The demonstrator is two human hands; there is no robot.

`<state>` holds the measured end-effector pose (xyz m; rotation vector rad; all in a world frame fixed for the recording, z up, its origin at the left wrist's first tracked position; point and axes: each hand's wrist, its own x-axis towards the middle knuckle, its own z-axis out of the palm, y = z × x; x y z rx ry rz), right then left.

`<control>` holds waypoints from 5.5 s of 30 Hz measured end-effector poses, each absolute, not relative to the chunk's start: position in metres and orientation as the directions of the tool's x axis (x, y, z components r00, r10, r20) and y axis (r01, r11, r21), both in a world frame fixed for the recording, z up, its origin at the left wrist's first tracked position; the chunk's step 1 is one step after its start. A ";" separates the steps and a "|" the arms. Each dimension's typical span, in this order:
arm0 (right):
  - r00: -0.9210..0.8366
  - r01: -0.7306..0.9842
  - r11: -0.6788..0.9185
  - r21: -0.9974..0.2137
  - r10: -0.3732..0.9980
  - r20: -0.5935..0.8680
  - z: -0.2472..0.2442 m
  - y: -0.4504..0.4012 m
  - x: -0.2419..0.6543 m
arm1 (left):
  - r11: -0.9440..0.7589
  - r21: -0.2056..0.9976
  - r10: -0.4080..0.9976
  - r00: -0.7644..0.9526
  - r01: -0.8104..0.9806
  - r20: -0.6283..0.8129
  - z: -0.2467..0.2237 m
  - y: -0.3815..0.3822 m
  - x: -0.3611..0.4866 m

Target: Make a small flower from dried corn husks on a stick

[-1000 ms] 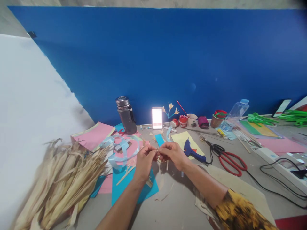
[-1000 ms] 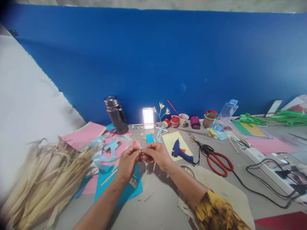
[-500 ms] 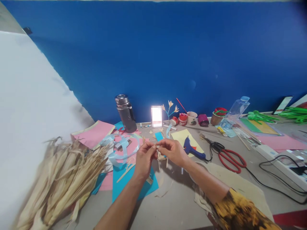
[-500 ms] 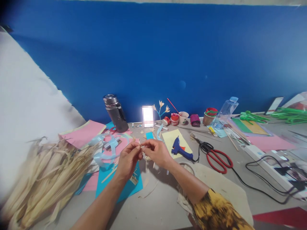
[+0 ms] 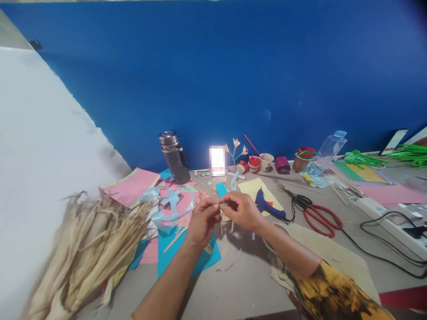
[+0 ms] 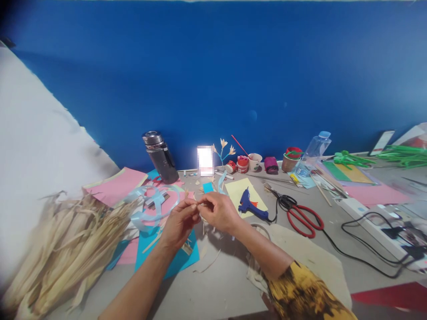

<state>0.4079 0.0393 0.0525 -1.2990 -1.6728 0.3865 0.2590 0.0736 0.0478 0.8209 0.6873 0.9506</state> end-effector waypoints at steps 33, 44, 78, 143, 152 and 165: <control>0.013 0.712 0.256 -0.654 0.926 0.377 0.061 0.038 0.419 | -0.061 0.998 0.910 0.411 -0.006 0.058 0.042 0.081 0.256; 0.061 0.458 0.282 -0.843 0.936 0.347 0.061 0.044 0.429 | 0.213 0.955 0.889 0.447 -0.207 -0.101 0.041 0.082 0.253; 0.066 0.143 0.158 -0.977 0.983 0.169 0.055 0.044 0.413 | 0.437 0.843 0.811 0.543 -0.312 -0.220 0.038 0.078 0.259; 0.188 -0.070 0.036 -0.997 0.982 0.022 0.053 0.048 0.409 | 0.338 0.887 0.790 0.607 -0.314 -0.087 0.040 0.075 0.260; 0.197 -0.122 0.045 -0.991 0.980 0.020 0.058 0.047 0.412 | 0.271 0.924 0.764 0.644 -0.269 -0.037 0.039 0.079 0.257; 0.219 -0.117 0.054 -0.992 0.975 0.027 0.056 0.050 0.418 | 0.275 0.933 0.757 0.651 -0.230 -0.063 0.040 0.077 0.256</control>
